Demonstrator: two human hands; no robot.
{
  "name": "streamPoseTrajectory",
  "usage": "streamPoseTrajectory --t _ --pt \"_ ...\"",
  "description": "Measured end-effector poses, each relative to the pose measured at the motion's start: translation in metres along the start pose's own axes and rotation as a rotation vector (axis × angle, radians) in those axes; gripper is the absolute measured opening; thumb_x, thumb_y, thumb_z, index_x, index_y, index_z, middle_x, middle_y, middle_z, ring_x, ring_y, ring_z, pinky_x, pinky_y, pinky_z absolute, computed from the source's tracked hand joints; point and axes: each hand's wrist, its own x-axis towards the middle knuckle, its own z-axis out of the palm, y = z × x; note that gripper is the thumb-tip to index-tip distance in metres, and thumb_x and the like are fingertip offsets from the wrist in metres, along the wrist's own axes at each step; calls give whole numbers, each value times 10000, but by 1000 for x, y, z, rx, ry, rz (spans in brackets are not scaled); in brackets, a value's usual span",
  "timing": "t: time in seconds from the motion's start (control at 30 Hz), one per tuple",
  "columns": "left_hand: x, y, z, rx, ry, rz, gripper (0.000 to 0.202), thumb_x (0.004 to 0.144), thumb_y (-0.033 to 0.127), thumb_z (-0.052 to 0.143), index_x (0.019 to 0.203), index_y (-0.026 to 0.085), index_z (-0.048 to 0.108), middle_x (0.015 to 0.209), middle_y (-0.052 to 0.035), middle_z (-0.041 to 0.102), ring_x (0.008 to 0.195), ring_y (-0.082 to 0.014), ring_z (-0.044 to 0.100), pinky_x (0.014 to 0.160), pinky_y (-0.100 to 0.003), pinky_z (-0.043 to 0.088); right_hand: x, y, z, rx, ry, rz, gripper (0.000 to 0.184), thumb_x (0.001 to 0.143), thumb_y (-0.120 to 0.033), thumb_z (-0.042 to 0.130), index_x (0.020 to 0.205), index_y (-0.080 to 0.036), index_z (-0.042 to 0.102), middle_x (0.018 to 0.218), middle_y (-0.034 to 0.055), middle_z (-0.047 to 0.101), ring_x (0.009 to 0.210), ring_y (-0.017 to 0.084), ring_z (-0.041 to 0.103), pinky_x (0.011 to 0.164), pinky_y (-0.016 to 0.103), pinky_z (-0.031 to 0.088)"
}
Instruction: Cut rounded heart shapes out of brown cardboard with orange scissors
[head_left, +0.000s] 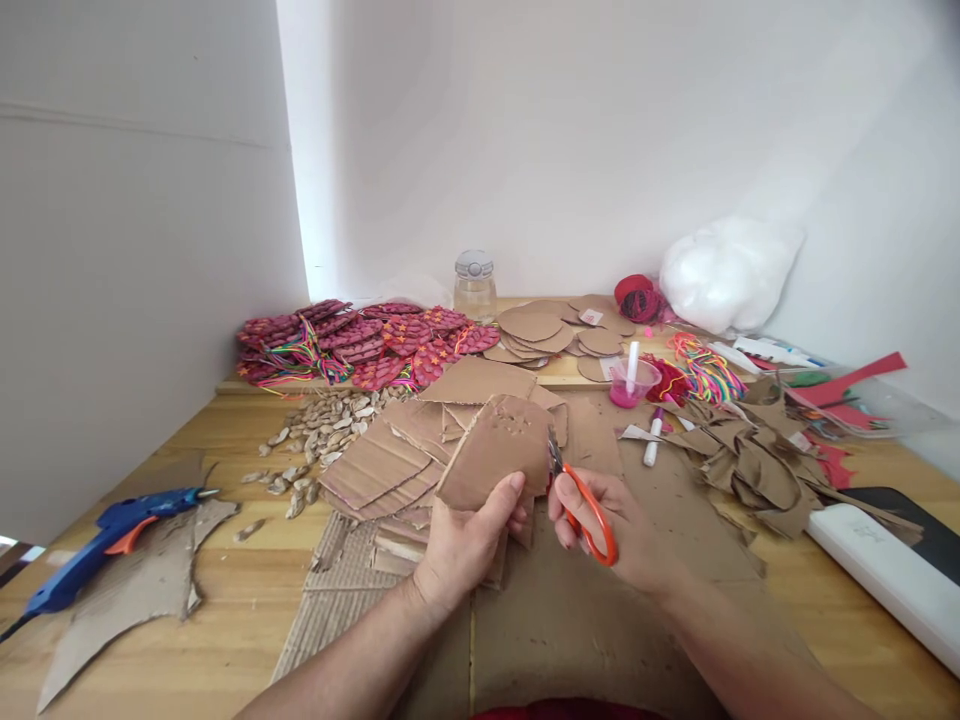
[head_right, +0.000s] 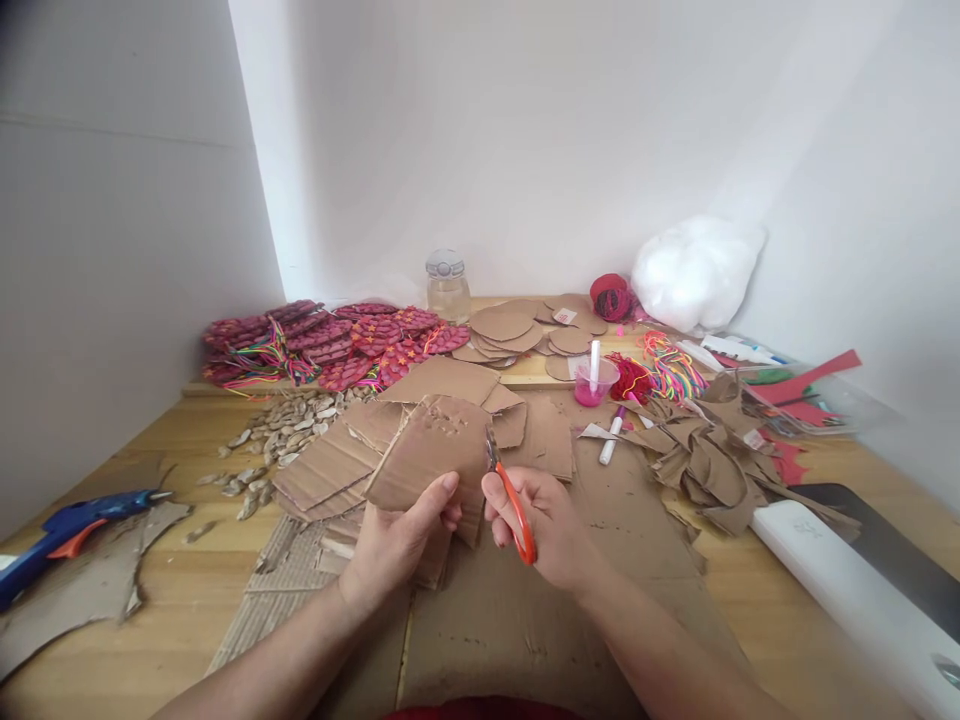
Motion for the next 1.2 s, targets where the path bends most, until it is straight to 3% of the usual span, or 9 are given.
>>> streamPoseTrajectory --t 0.2,0.4,0.53,0.7,0.83,1.0,1.2 --pt "7 -4 -2 -313 -96 -160 322 747 383 849 803 116 678 602 6 624 466 -91 552 431 -195 455 0 0 -3 26 -26 43 598 873 -754 560 712 -179 591 508 -25 552 440 90 398 456 223 277" --pt "8 -3 -2 -383 -126 -168 313 749 337 857 848 109 667 640 14 630 460 -73 545 415 -178 443 1 -4 -1 89 -10 85 623 864 -775 546 714 -172 596 509 -26 544 425 84 394 439 220 288" --pt "8 -3 -2 -324 -64 -116 309 759 356 844 849 115 673 648 8 639 489 -86 568 447 -193 471 0 -1 3 81 -51 81 624 891 -769 513 729 -174 603 523 -18 555 436 89 397 441 226 282" --pt "8 4 -5 -154 63 -70 325 746 416 826 746 134 664 595 4 625 504 -106 572 481 -215 495 -2 3 4 46 -44 -5 553 897 -699 591 712 -178 598 548 -14 560 491 99 429 502 244 315" --pt "7 8 -5 52 65 -14 336 777 435 779 659 146 657 547 -20 638 492 -122 579 516 -234 513 -3 2 1 39 -8 -24 549 882 -703 609 702 -184 590 541 -15 552 497 107 428 504 253 313" --pt "8 5 -5 115 93 67 317 794 411 755 629 163 648 542 -13 641 475 -124 581 518 -237 516 -3 -2 0 19 -32 -19 562 879 -710 604 674 -188 573 512 -20 535 478 106 418 496 252 312" --pt "8 3 -7 13 63 -47 373 787 474 773 663 140 663 554 -21 633 487 -119 578 495 -226 504 -3 -2 -1 -27 -115 47 583 933 -706 519 670 -187 561 500 -26 529 467 102 409 496 246 294"
